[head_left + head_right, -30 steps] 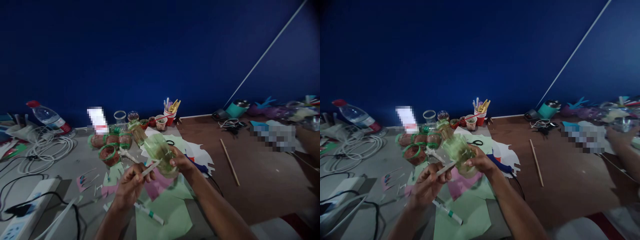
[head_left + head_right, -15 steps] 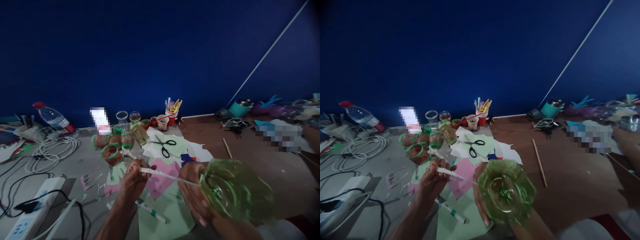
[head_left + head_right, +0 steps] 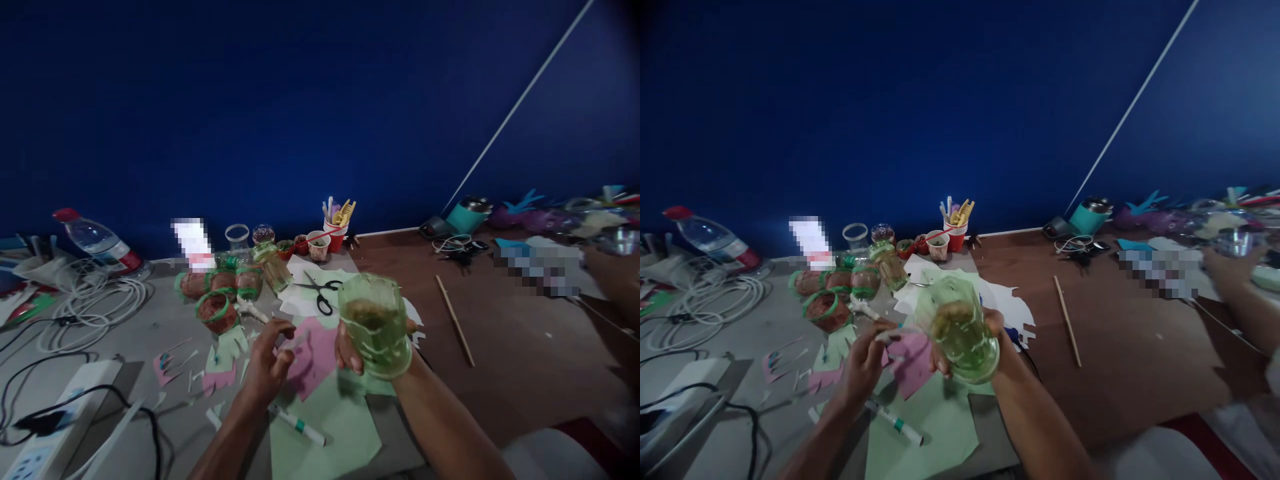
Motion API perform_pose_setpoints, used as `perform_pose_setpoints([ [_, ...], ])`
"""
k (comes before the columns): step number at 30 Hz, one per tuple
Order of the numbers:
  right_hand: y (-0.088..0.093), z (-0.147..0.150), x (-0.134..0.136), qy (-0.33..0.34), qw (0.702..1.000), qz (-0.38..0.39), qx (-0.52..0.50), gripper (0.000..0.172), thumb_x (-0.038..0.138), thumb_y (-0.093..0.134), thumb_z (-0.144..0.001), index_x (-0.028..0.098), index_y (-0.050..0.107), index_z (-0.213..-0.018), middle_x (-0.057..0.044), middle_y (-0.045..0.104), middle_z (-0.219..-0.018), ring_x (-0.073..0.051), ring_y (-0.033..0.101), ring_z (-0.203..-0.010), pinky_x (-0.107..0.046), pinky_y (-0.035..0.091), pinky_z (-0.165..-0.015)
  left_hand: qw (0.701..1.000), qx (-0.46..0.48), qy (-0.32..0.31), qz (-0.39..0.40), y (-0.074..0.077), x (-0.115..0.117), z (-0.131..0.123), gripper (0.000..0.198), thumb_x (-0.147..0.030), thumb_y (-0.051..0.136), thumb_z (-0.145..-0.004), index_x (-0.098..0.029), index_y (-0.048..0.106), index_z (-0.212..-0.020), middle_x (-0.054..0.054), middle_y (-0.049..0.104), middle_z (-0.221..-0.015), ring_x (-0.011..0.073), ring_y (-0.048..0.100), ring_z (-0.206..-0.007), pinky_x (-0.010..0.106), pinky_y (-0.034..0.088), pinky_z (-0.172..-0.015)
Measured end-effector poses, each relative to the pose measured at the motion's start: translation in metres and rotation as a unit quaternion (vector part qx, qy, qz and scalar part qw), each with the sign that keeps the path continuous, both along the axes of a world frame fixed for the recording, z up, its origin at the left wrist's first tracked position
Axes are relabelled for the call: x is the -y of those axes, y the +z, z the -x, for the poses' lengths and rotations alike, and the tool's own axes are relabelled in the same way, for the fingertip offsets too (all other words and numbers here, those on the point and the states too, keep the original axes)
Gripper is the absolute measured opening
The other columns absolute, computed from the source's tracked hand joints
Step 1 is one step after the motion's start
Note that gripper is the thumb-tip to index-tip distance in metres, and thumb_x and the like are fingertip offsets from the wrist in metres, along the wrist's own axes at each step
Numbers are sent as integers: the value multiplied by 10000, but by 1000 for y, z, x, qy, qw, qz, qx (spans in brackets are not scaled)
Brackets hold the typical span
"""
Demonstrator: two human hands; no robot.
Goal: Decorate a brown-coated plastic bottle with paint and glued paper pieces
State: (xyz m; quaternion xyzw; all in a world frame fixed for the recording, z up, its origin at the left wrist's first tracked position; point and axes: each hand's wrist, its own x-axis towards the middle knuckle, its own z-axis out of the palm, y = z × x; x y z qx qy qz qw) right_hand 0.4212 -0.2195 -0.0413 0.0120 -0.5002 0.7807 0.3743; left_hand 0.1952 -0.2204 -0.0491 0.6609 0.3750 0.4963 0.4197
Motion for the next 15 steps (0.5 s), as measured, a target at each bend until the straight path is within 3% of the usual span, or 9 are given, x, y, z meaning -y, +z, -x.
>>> perform_pose_setpoints([
  [2, -3, 0, -2, -35, 999, 33, 20, 873, 834, 616, -357, 180, 583, -934, -56, 672, -614, -207, 606, -509, -403, 480, -630, 994, -52, 14, -90, -1, -1, 6, 542, -694, 487, -781, -193, 663, -888, 66, 628, -804, 221, 588, -767, 346, 458, -719],
  [4, -6, -1, -4, -77, 996, 49, 13, 860, 854, 579, -394, 181, 582, -929, -31, 646, -597, -189, 586, -488, -385, 468, -629, 989, -46, 56, -130, -1, -2, 10, 587, -706, 433, -799, -195, 652, -986, 77, 621, -863, 230, 592, -814, 357, 463, -753],
  [7, -10, -3, -5, -109, 993, 34, -21, 819, 836, 549, -484, 178, 586, -970, -25, 637, -625, -177, 574, -478, -372, 464, -642, 985, 20, 118, -121, 1, -1, 10, 450, -564, 440, -884, -214, 598, -1118, 95, 609, -1030, 235, 605, -932, 371, 472, -833],
  [10, -15, -3, -10, -84, 996, 11, -43, 834, 822, 559, -492, 175, 590, -1016, -37, 648, -664, -185, 583, -506, -377, 471, -665, 976, 44, 163, -137, 6, 2, 8, 273, -358, 520, -896, -246, 581, -1137, 76, 627, -1085, 235, 574, -1083, 426, 405, -998],
  [12, -20, -3, -14, -63, 997, 7, -51, 857, 815, 575, -476, 175, 592, -1046, -42, 652, -671, -196, 593, -530, -379, 476, -675, 970, 39, 177, -163, 10, 5, 10, 183, -277, 519, -900, -249, 619, -1051, 18, 660, -897, 184, 621, -904, 452, 368, -1042],
  [15, -26, -4, -17, -60, 997, 26, -42, 861, 781, 615, -454, 176, 593, -1066, -38, 653, -649, -209, 595, -532, -388, 486, -685, 955, 90, 216, -182, 14, 7, 17, 101, -294, 569, -874, -242, 655, -880, -45, 580, -676, 126, 539, -613, 430, 414, -987],
])
